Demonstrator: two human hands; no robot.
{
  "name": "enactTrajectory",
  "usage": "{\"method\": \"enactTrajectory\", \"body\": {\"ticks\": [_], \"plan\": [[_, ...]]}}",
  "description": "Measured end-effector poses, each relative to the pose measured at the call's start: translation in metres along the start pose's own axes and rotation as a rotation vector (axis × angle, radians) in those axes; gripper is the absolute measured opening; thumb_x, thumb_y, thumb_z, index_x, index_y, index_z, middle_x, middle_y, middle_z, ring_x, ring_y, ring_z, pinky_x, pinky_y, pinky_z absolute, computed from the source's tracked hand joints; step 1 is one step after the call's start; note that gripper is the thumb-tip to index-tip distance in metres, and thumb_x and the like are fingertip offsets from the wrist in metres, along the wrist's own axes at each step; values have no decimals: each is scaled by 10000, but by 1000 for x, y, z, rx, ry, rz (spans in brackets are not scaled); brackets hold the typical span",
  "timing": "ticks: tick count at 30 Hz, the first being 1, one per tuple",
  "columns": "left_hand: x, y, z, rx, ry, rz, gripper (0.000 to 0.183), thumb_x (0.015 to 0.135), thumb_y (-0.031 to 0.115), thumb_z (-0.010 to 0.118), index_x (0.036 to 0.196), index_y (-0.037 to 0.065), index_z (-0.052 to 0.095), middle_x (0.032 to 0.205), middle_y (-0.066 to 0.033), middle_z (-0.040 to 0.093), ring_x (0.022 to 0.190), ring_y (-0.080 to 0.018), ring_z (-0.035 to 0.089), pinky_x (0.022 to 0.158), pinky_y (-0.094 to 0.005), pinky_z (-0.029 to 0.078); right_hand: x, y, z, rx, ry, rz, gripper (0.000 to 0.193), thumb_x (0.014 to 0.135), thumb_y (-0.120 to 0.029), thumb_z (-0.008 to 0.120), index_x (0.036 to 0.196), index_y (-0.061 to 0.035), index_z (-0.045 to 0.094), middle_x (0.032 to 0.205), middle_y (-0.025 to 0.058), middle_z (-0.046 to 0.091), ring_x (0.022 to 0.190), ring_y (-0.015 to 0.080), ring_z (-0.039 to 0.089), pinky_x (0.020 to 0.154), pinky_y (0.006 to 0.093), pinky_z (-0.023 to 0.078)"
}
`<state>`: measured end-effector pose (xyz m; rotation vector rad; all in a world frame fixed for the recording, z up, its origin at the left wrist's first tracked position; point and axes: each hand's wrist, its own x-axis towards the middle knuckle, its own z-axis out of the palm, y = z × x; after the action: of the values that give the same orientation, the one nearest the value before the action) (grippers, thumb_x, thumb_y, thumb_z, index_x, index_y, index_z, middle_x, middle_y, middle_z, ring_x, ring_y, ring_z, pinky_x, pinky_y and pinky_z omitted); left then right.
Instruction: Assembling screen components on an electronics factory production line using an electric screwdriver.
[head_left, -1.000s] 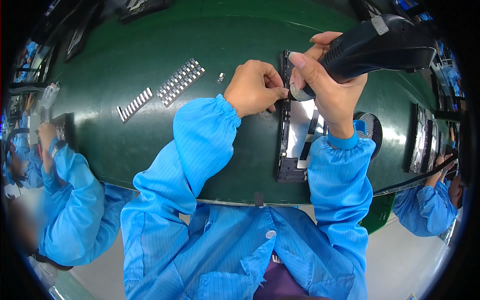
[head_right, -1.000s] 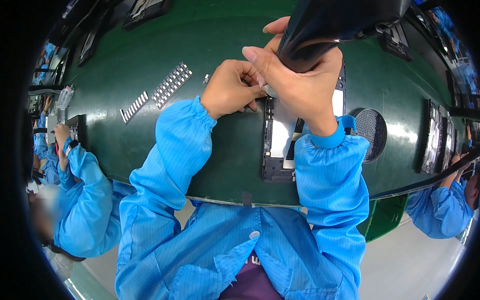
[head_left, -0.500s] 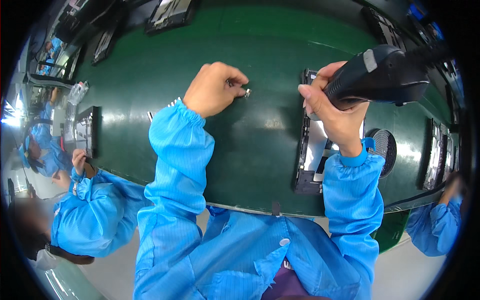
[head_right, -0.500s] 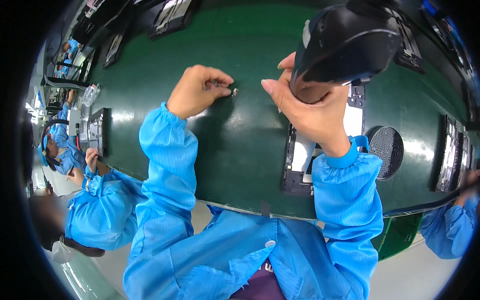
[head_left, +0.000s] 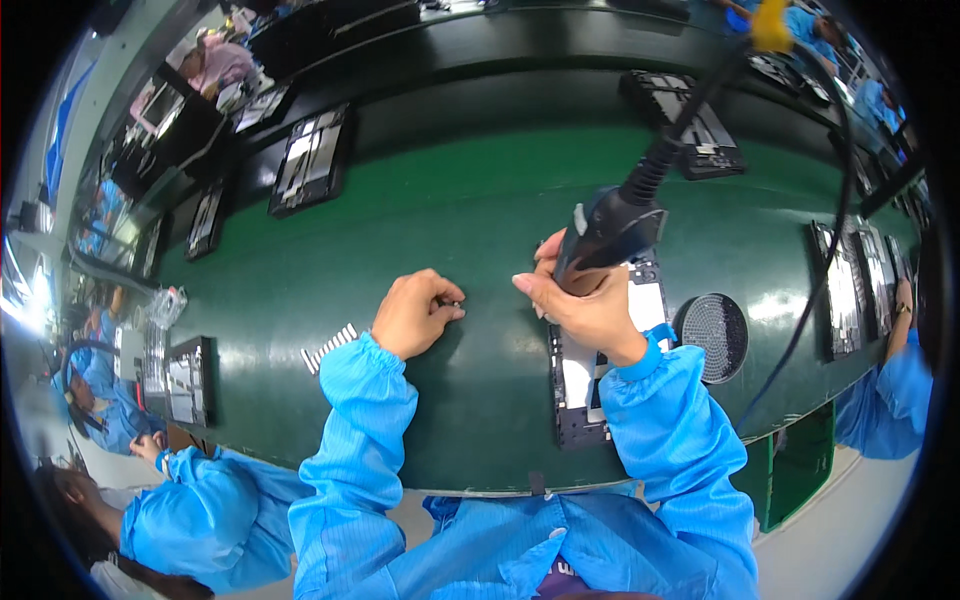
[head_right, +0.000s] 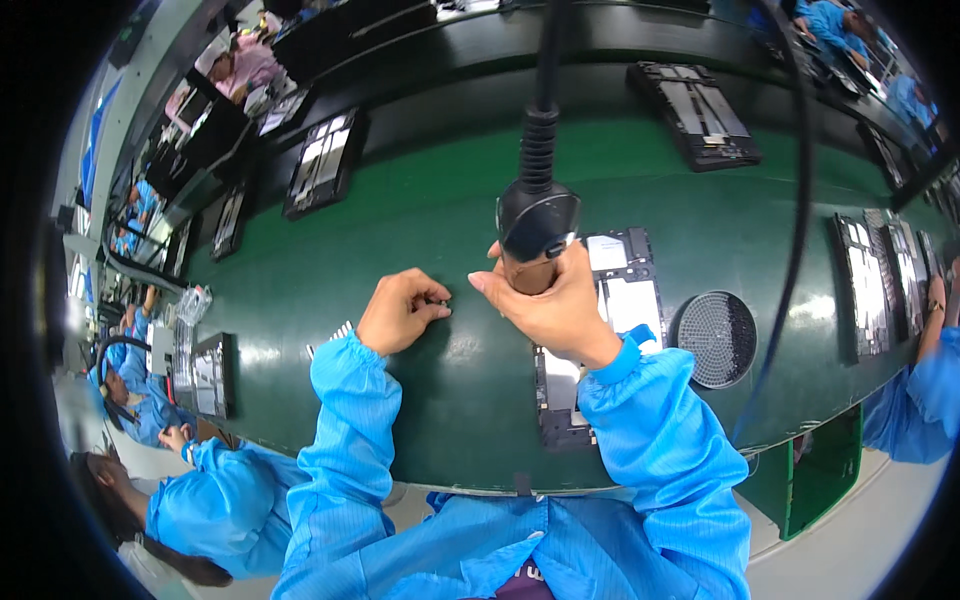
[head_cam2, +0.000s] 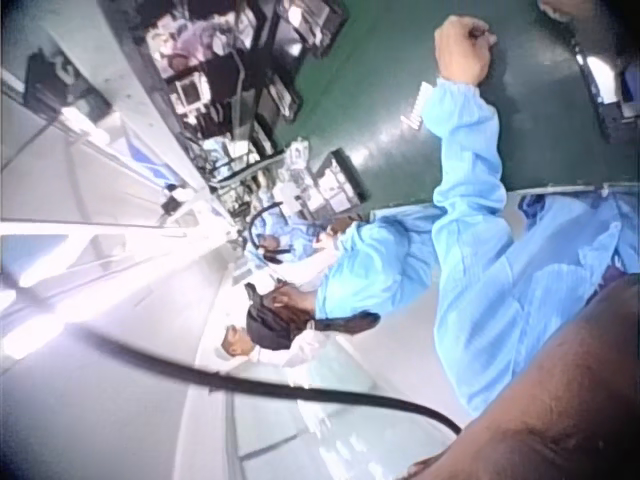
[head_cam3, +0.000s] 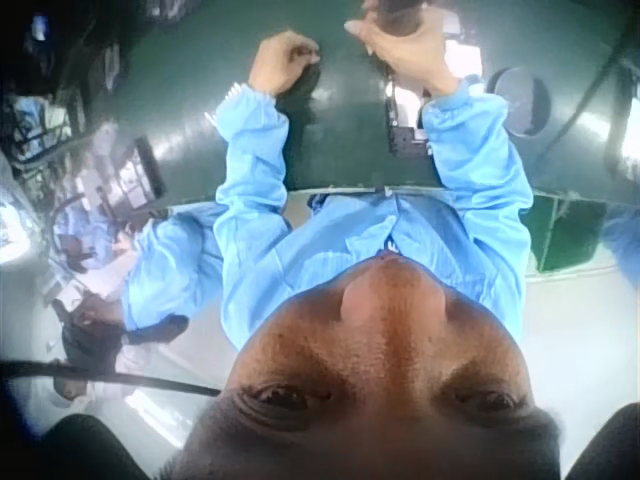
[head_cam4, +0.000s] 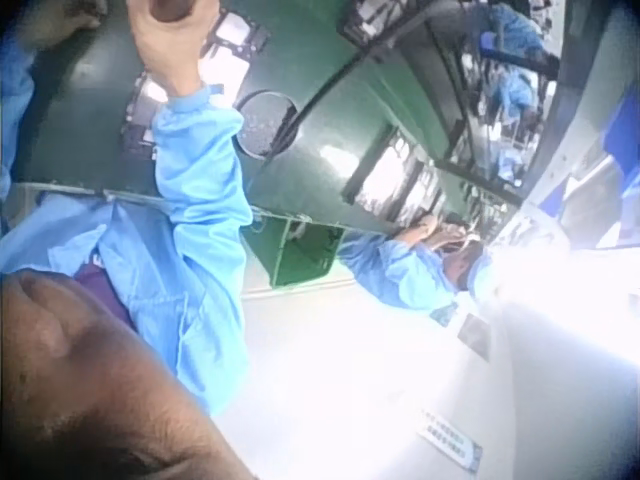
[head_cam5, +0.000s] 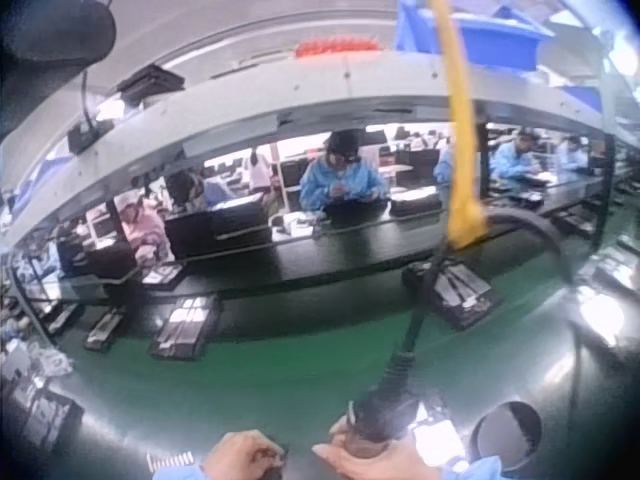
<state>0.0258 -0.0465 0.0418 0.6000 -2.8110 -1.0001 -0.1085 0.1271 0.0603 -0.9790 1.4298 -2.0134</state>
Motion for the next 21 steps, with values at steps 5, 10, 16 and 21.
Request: {"method": "enactTrajectory", "body": {"ticks": [5,10,16,21], "plan": [[-16,-6,10,71,134,202,123,742,1,624,860,-11,652,806,-147,601,770,-316,594,678,-369,478,-1,-9,-3,188,71,-35,239,756,-5,704,940,-13,551,618,-12,567,524,45,522,467,203,397],[-19,-4,18,170,191,287,116,786,7,576,892,-9,618,838,-149,598,800,-331,583,707,-382,477,-9,-55,-39,100,115,-224,362,724,79,667,1041,7,509,632,43,582,501,94,547,454,218,421],[-18,16,27,-3,274,187,103,842,37,561,913,-14,615,796,-146,634,676,-247,636,625,-304,495,-44,-89,-124,-87,321,-290,395,715,41,701,1064,56,517,590,28,564,487,94,529,474,213,418],[-13,38,50,-49,320,303,116,776,-42,624,889,-18,639,809,-114,635,668,-174,610,607,-251,487,-67,-72,-174,-108,563,-341,292,723,33,702,958,35,528,613,51,559,476,133,543,453,249,441]]}}
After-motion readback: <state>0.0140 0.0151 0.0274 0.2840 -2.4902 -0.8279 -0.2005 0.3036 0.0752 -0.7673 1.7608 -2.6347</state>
